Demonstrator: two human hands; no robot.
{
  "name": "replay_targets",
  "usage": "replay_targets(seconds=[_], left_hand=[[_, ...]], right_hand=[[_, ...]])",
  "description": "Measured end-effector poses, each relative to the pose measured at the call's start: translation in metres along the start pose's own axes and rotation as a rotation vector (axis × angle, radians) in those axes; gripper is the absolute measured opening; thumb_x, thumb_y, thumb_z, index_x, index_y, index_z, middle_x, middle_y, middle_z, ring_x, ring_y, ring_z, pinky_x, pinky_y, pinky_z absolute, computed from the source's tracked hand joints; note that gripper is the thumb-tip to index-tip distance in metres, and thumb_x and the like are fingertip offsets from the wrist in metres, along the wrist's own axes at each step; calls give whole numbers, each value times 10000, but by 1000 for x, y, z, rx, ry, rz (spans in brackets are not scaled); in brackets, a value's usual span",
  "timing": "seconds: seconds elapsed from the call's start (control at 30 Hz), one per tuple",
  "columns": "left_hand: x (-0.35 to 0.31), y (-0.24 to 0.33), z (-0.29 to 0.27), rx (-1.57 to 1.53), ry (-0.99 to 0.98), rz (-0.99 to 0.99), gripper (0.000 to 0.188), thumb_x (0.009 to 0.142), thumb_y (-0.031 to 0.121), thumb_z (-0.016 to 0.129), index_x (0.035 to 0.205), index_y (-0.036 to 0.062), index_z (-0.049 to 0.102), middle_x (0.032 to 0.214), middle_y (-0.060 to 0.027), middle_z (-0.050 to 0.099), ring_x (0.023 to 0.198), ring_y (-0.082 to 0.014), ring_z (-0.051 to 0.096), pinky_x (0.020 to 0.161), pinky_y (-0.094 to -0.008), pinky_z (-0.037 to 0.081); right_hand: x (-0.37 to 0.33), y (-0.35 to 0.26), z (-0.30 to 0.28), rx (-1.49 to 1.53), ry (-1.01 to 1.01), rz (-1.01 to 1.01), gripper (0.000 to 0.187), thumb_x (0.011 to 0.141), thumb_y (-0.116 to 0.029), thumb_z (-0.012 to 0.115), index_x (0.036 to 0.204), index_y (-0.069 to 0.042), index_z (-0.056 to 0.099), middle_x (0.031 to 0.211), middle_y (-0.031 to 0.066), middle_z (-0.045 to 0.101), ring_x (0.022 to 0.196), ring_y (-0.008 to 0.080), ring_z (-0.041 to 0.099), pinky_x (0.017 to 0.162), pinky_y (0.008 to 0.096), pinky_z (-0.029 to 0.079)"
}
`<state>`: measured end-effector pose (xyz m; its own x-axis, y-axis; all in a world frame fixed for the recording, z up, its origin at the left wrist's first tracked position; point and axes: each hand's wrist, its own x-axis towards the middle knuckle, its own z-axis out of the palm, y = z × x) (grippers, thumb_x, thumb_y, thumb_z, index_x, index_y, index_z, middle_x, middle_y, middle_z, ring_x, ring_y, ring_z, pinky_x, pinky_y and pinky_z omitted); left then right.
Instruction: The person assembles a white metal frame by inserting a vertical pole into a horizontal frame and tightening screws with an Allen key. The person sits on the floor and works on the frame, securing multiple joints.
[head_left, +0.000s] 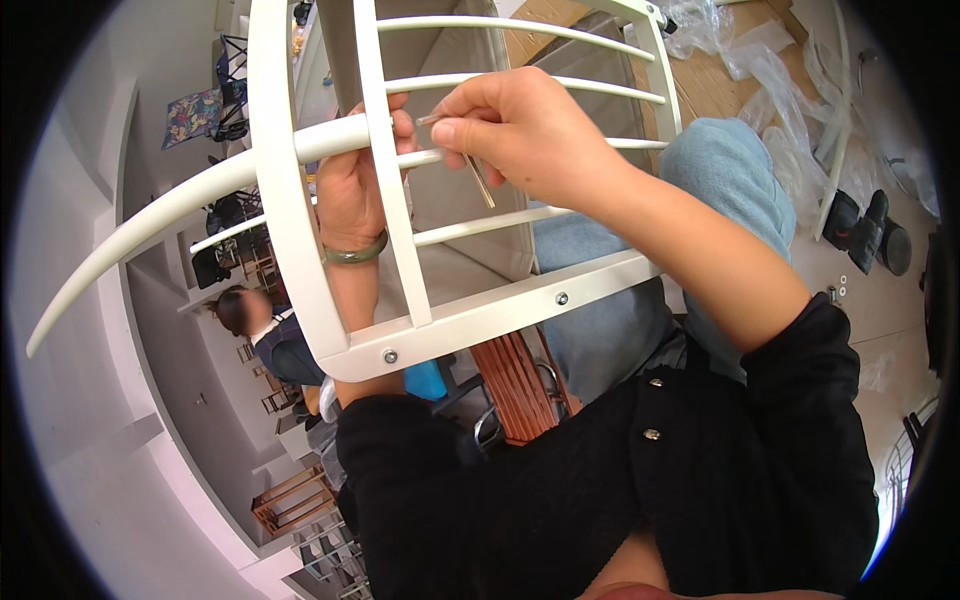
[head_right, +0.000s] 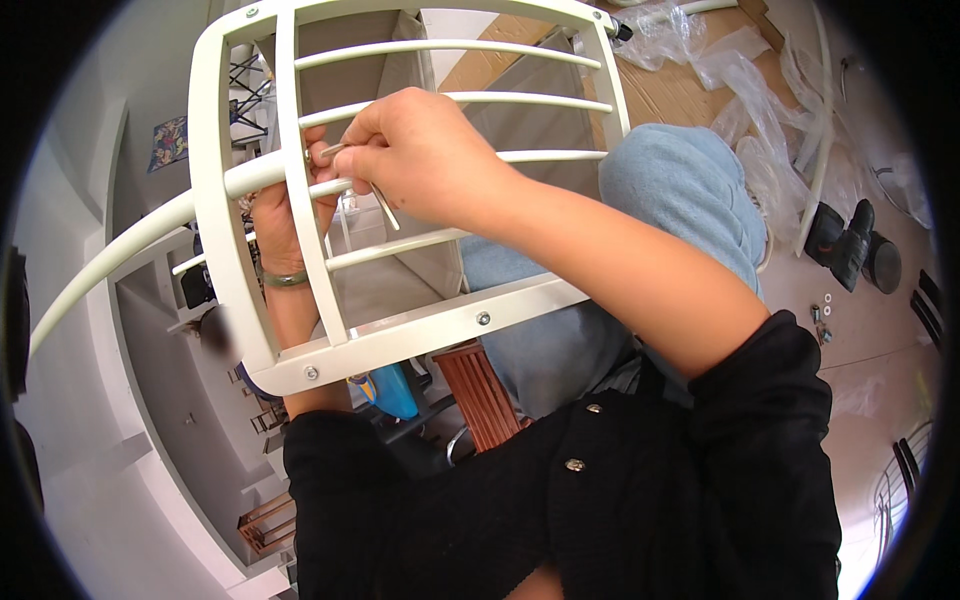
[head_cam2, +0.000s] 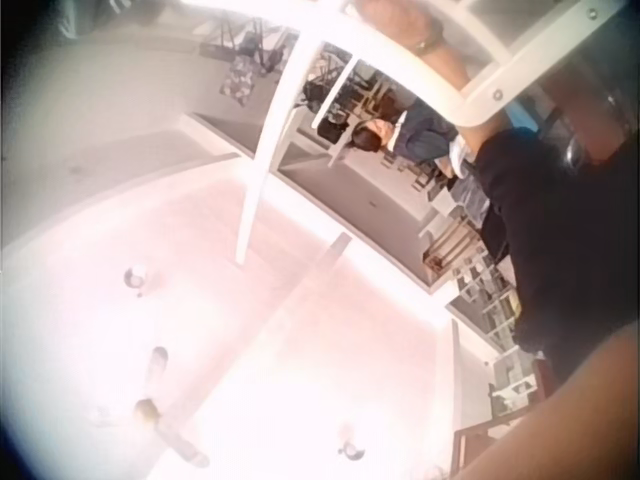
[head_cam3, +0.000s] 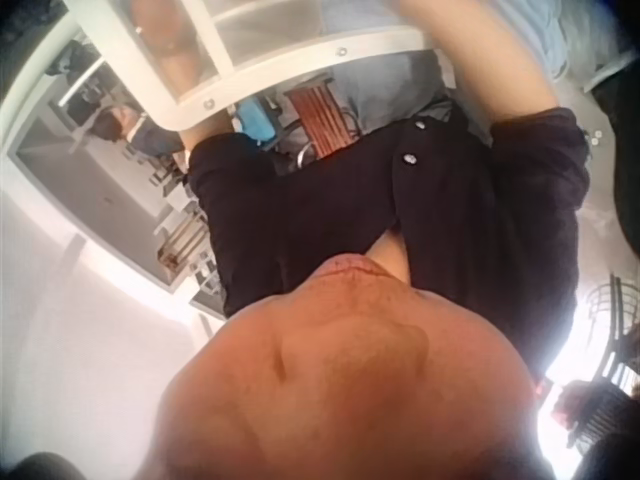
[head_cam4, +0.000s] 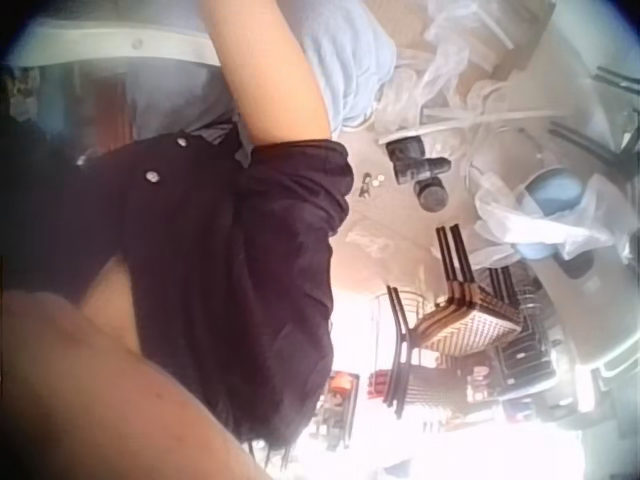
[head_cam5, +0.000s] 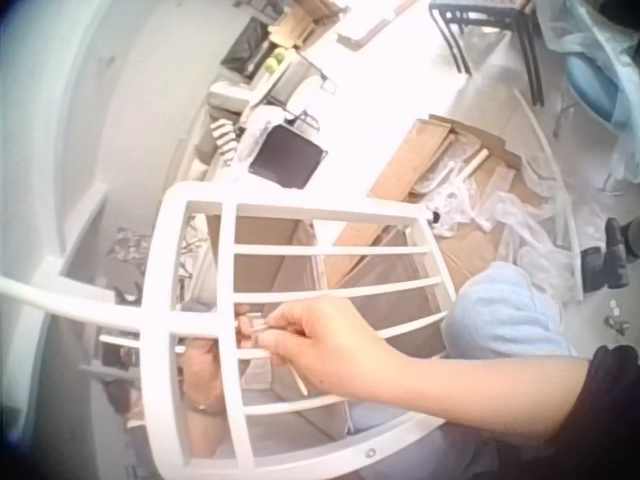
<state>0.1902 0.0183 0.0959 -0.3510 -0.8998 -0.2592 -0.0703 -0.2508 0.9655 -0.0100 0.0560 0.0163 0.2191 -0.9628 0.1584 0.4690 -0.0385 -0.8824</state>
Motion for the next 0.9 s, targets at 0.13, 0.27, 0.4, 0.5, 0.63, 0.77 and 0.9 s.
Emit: replay_targets(seconds=[0.13, 0.27, 0.4, 0.5, 0.63, 0.77, 0.9], left_hand=[[-3, 0, 6, 85, 107, 19, 456, 963, 284, 471, 1258, -60, 512, 934, -91, 633, 775, -135, 557, 605, -217, 454], [-1, 0, -1, 27, 5, 3, 456, 959, 264, 480, 1260, -78, 500, 947, -115, 631, 785, -134, 543, 595, -216, 443], [0, -1, -1, -26, 20, 0, 449, 956, 243, 491, 1258, -88, 496, 961, -126, 631, 793, -136, 543, 591, -213, 445], [0, -2, -1, -36, 37, 4, 440, 955, 228, 493, 1258, -92, 495, 978, -130, 630, 801, -142, 545, 590, -213, 446], [2, -3, -8, -120, -59, 3, 412, 955, 199, 497, 1256, -82, 489, 1033, -156, 627, 824, -163, 576, 582, -217, 472], [2, -3, -10, -271, -77, -6, 386, 949, 154, 506, 1263, -64, 452, 1106, -216, 607, 887, -230, 643, 653, -267, 567], [3, -1, -10, -406, -150, -44, 385, 949, 143, 514, 1266, -57, 427, 1144, -261, 588, 946, -295, 667, 748, -332, 603]], right_hand=[[13, -5, 8, -159, 116, -4, 258, 881, -214, 593, 798, 13, 683, 601, 63, 623, 511, 114, 541, 501, 292, 439], [22, -1, 18, -209, 177, 69, 305, 882, -233, 572, 735, 11, 680, 584, 91, 609, 510, 177, 550, 533, 337, 454], [27, -4, 19, -251, 166, 62, 293, 882, -228, 572, 759, 14, 683, 594, 102, 609, 537, 212, 565, 566, 350, 467], [27, -15, 18, -315, 107, 186, 217, 852, -179, 608, 800, -1, 720, 737, 186, 674, 740, 316, 666, 712, 386, 526], [29, -17, 16, -310, 78, 230, 204, 836, -183, 620, 828, -7, 723, 773, 186, 684, 772, 317, 673, 742, 380, 530], [30, -19, 18, -284, 55, 278, 180, 806, -183, 646, 838, -21, 718, 808, 174, 692, 811, 310, 674, 748, 380, 533], [29, -15, 23, -406, 104, 240, 163, 782, -189, 675, 834, -38, 712, 850, 154, 699, 838, 300, 674, 756, 390, 531]])
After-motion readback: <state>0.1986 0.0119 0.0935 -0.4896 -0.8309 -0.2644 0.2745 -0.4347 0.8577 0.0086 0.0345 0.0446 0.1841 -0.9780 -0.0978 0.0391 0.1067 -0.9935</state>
